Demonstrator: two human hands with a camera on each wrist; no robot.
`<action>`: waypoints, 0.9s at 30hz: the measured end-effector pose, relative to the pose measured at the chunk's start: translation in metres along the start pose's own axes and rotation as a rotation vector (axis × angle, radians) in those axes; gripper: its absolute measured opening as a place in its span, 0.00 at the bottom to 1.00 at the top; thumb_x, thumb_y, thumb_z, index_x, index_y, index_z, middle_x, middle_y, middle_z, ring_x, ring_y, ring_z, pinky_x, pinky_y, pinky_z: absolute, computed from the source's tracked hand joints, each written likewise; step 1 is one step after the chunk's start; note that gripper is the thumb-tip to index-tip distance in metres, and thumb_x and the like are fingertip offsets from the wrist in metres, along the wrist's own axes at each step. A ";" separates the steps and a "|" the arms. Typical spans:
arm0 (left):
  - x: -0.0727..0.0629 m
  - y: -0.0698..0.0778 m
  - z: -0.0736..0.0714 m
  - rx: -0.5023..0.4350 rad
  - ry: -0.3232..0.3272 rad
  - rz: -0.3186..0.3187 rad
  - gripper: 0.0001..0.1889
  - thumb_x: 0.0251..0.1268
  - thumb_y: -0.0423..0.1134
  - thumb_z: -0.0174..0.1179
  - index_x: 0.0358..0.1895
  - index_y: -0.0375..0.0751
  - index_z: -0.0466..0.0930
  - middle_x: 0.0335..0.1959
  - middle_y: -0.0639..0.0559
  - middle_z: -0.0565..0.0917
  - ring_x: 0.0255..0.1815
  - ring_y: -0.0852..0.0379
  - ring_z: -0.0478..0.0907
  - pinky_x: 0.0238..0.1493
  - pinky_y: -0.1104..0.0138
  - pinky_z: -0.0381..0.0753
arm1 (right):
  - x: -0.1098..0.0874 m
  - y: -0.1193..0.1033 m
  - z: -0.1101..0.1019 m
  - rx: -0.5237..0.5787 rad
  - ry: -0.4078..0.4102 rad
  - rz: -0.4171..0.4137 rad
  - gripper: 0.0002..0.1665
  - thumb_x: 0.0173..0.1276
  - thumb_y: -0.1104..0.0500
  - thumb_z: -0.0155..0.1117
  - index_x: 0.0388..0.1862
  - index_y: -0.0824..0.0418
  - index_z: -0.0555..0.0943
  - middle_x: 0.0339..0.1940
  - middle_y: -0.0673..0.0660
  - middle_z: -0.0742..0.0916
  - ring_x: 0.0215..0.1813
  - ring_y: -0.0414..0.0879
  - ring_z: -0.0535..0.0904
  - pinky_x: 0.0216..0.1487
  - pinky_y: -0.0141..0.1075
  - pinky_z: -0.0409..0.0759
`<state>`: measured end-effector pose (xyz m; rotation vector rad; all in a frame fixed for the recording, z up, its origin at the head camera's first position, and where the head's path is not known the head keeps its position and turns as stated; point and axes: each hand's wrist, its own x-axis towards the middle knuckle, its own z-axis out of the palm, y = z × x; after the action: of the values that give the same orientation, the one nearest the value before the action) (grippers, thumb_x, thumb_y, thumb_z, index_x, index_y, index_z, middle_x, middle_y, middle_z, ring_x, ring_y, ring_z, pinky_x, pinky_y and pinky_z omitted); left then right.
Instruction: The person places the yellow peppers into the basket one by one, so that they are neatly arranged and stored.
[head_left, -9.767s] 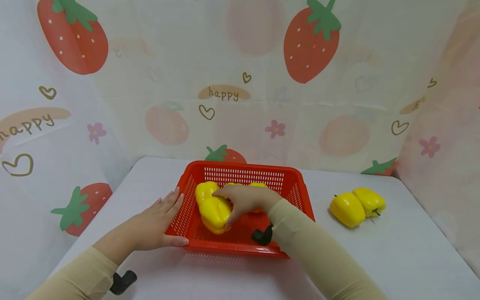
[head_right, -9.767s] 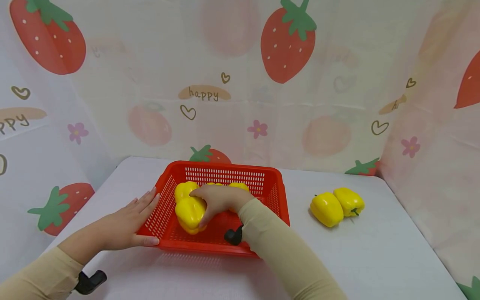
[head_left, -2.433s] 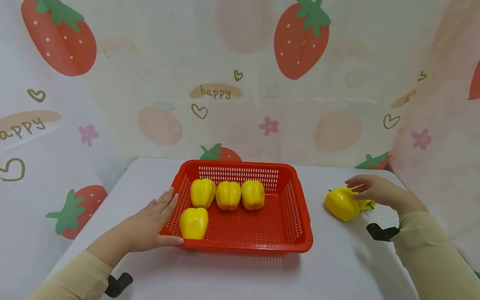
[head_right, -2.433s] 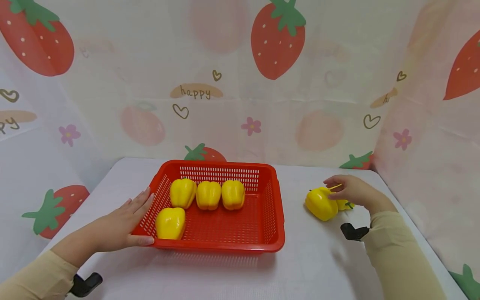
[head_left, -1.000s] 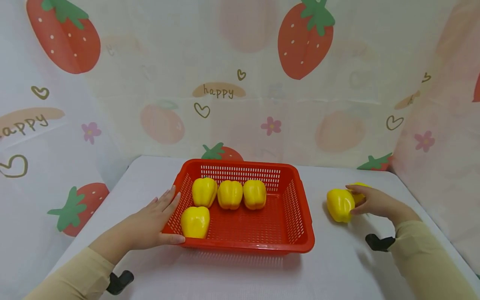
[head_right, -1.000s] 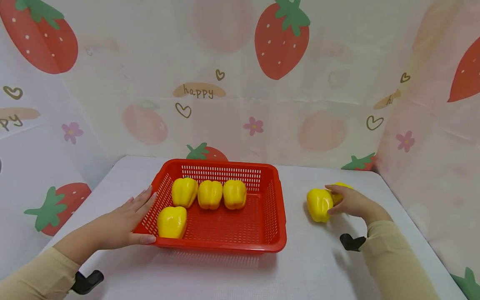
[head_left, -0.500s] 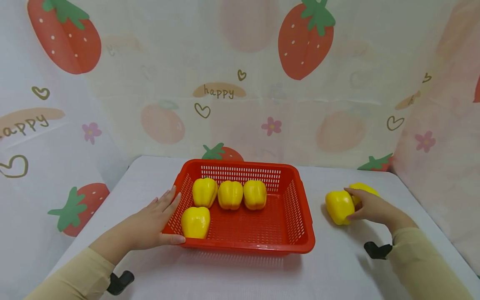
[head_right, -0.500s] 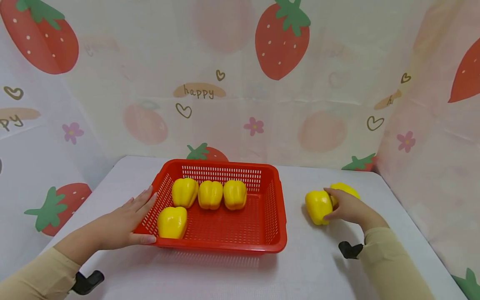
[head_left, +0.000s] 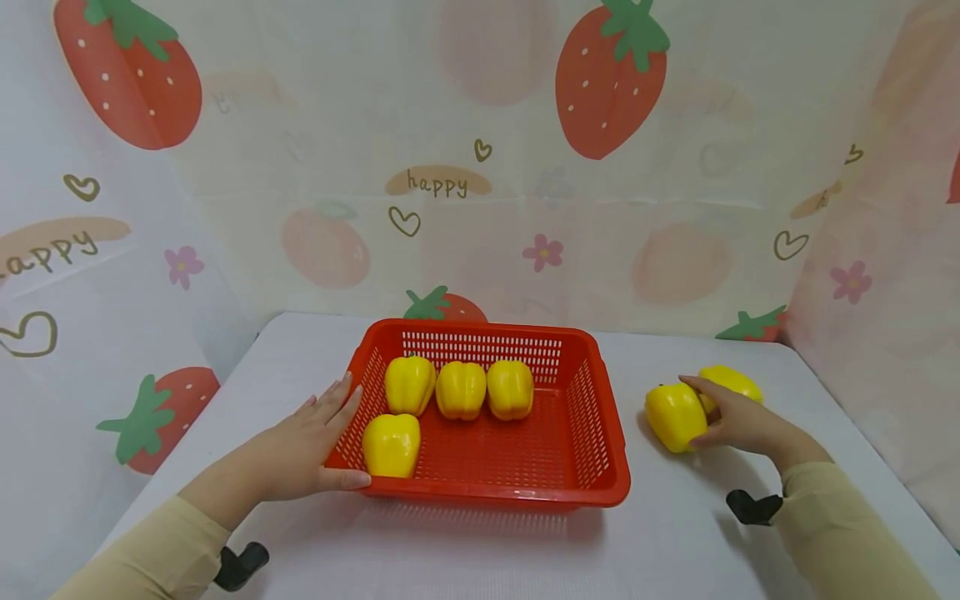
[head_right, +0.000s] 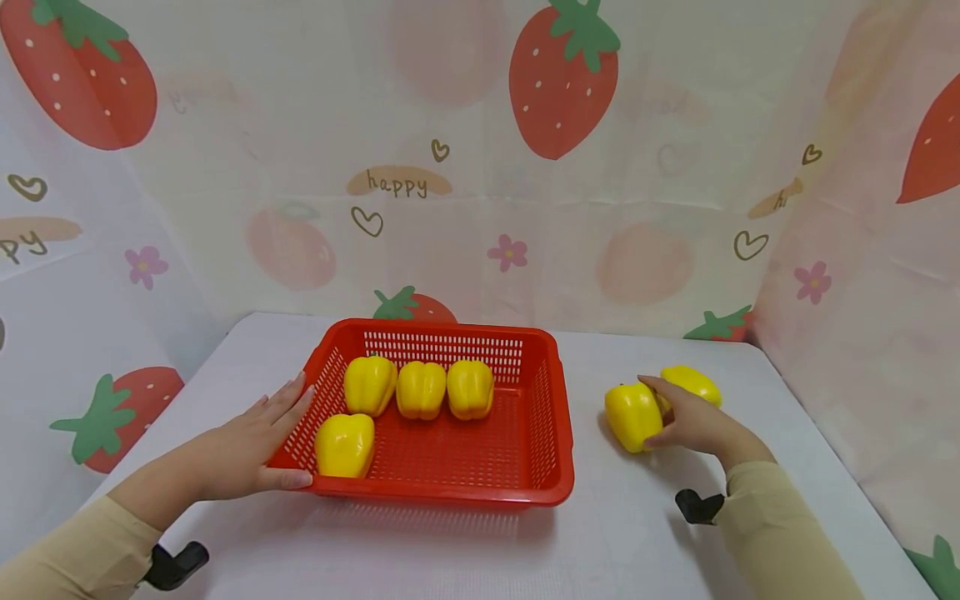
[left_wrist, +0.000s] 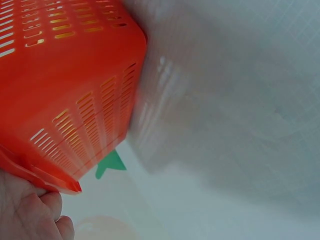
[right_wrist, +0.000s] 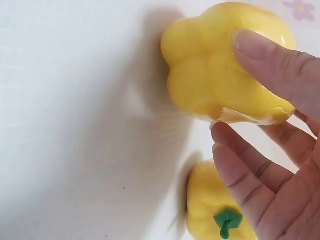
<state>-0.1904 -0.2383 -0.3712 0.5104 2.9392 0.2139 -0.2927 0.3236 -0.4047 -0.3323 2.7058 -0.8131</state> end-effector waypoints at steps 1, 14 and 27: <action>0.000 0.000 0.000 -0.001 0.000 0.000 0.61 0.39 0.78 0.48 0.72 0.39 0.42 0.73 0.41 0.41 0.73 0.43 0.42 0.67 0.46 0.48 | 0.000 0.000 0.000 -0.001 0.000 0.002 0.59 0.44 0.49 0.76 0.71 0.57 0.53 0.65 0.68 0.65 0.54 0.60 0.67 0.54 0.58 0.70; 0.001 -0.001 0.002 0.001 0.006 0.000 0.61 0.39 0.78 0.49 0.72 0.39 0.42 0.74 0.42 0.41 0.73 0.44 0.41 0.67 0.47 0.48 | -0.001 0.005 0.008 -0.006 -0.031 -0.003 0.62 0.46 0.50 0.75 0.73 0.58 0.48 0.65 0.68 0.64 0.52 0.57 0.71 0.55 0.60 0.68; 0.002 -0.003 0.004 0.008 0.009 -0.001 0.62 0.38 0.79 0.48 0.72 0.40 0.42 0.74 0.42 0.41 0.73 0.44 0.41 0.67 0.47 0.48 | 0.000 0.006 0.009 0.030 -0.010 -0.027 0.60 0.44 0.47 0.75 0.70 0.59 0.52 0.61 0.67 0.69 0.49 0.54 0.74 0.51 0.51 0.76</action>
<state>-0.1920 -0.2397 -0.3755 0.5105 2.9499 0.2043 -0.2901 0.3239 -0.4150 -0.3661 2.6822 -0.8559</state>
